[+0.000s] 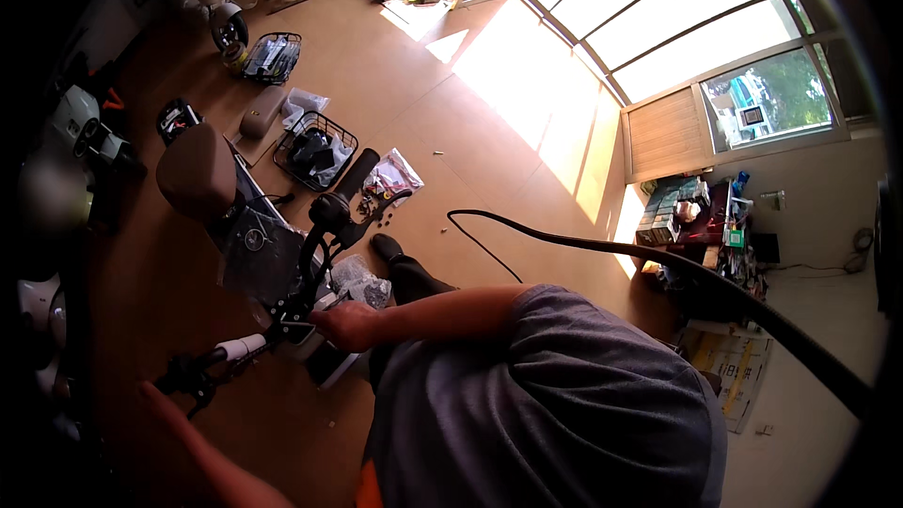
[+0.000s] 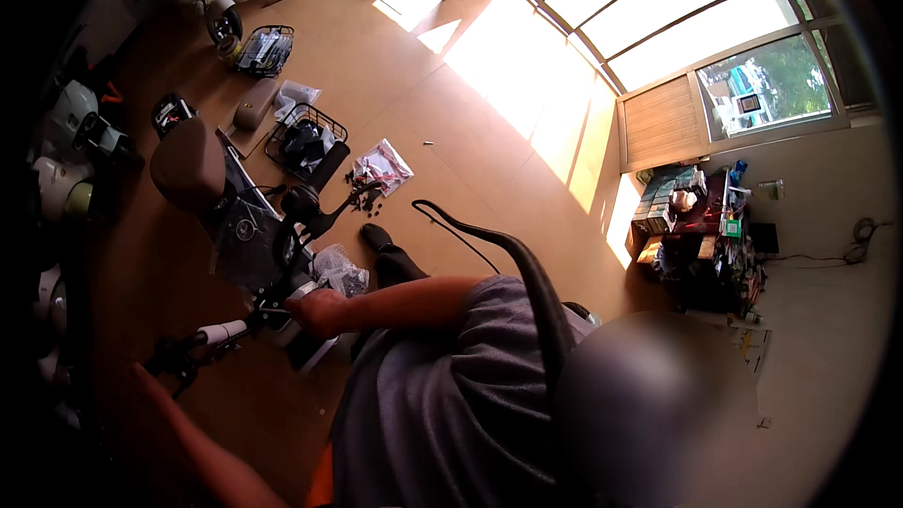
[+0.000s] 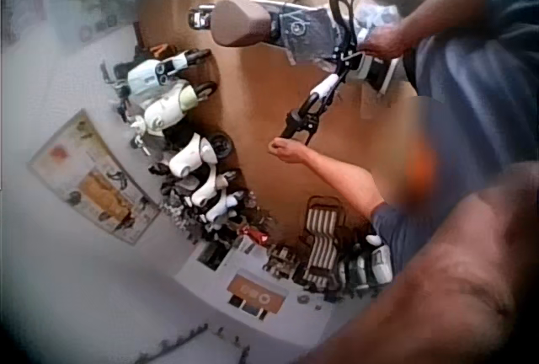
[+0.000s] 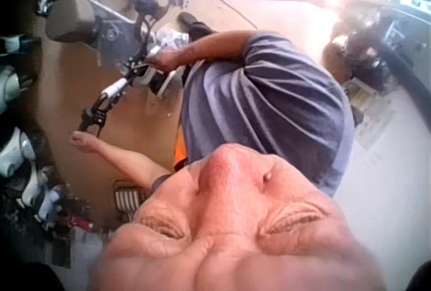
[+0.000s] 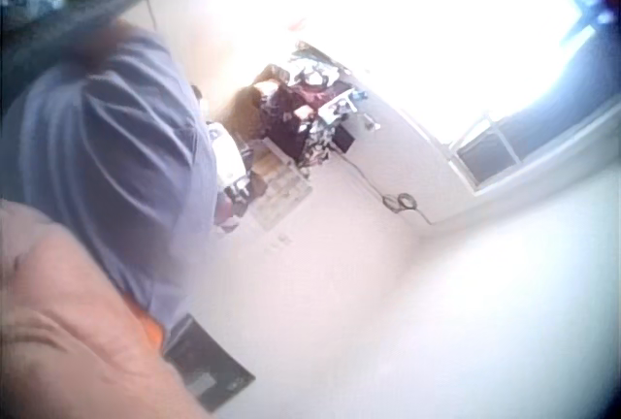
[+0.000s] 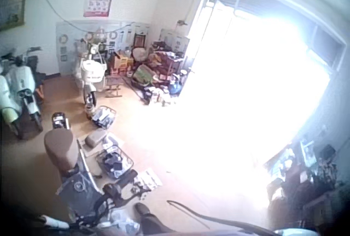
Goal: The person assembles a scooter by attaching the handlebar assembly to the front fork and tightening the mounting bolts. They then move to the front wheel area and use a wrench to tighten the axle nut.
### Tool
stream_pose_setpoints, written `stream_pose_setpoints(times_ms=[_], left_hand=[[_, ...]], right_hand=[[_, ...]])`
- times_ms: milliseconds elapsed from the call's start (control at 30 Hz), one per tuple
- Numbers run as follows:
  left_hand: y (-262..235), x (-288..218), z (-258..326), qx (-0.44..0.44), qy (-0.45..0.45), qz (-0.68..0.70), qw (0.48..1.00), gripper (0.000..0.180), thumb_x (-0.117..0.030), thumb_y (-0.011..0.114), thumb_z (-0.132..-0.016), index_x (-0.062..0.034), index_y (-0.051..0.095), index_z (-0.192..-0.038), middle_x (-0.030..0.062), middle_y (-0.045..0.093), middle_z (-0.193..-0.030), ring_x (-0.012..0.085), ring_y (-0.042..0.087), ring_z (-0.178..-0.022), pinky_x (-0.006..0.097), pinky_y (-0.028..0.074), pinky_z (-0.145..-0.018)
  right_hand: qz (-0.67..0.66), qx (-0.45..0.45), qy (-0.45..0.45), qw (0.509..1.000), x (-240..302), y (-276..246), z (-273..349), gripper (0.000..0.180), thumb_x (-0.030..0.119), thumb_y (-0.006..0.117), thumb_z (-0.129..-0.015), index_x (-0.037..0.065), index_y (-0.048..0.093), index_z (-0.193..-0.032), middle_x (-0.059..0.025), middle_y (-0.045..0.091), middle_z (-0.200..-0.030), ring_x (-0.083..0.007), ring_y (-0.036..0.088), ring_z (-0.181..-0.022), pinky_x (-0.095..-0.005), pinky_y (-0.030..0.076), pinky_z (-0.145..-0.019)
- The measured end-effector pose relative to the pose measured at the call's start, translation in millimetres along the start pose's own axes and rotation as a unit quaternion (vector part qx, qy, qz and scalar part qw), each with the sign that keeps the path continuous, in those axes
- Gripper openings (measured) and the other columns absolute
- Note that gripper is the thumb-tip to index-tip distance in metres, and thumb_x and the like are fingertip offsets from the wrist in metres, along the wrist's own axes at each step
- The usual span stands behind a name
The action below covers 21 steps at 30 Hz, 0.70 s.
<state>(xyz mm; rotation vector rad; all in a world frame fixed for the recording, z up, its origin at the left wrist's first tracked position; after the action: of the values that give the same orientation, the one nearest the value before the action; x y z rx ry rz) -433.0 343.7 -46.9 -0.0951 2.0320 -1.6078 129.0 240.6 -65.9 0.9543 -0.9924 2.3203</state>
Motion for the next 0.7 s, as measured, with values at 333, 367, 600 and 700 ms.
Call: stream_pose_setpoints(times_ms=[333, 367, 600, 700], left_hand=[[-16.0, -56.6, 10.1, 0.006, 0.010, 0.029, 1.000, 0.043, -0.037, 0.046, -0.103, 0.0003, 0.060, -0.121, 0.0289, 0.062, -0.123, 0.0439, 0.059, -0.118, 0.047, 0.047, -0.097], [-19.5, -55.6, 12.4, 0.005, 0.031, -0.025, 0.999, 0.042, -0.036, 0.046, -0.104, 0.0003, 0.061, -0.119, 0.0283, 0.063, -0.121, 0.0433, 0.059, -0.117, 0.047, 0.047, -0.095], [-28.3, -34.5, 26.8, -0.012, -0.018, -0.020, 1.000, 0.053, -0.047, 0.046, -0.103, 0.0014, 0.066, -0.107, 0.0296, 0.067, -0.105, 0.0480, 0.064, -0.100, 0.053, 0.048, -0.085], [-38.5, -112.3, 42.3, -0.073, 0.004, -0.019, 0.997, 0.046, -0.046, 0.043, -0.101, -0.0072, 0.065, -0.113, 0.0239, 0.070, -0.108, 0.0482, 0.064, -0.101, 0.054, 0.049, -0.085]], right_hand=[[0.135, -0.013, -0.042, 0.990, 7.3, -13.1, -2.8, 0.040, 0.017, 0.060, -0.090, 0.016, 0.054, -0.129, -0.0168, 0.070, -0.093, -0.0378, 0.072, -0.091, -0.0492, 0.056, -0.073], [0.127, 0.015, -0.022, 0.992, 14.4, -21.4, 1.6, 0.037, 0.018, 0.061, -0.089, 0.015, 0.055, -0.126, -0.0175, 0.071, -0.093, -0.0382, 0.072, -0.092, -0.0497, 0.057, -0.073], [0.118, 0.005, -0.026, 0.993, 12.9, -26.6, 0.1, 0.024, 0.021, 0.053, -0.096, 0.009, 0.063, -0.113, -0.0185, 0.073, -0.090, -0.0390, 0.072, -0.092, -0.0518, 0.057, -0.075], [0.115, -0.046, 0.002, 0.992, 4.2, -25.9, 5.4, 0.026, 0.028, 0.052, -0.099, 0.005, 0.063, -0.107, -0.0229, 0.072, -0.093, -0.0427, 0.070, -0.091, -0.0546, 0.054, -0.080]])
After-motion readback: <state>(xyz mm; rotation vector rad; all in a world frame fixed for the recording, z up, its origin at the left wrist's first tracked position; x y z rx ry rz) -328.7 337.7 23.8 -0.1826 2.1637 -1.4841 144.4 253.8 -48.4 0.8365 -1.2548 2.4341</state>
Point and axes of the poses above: each hand's wrist, its own z-axis away from the middle knuckle, its own y-axis out of the palm, x = y × z, the point moved 4 cm from there along -z, towards the middle knuckle
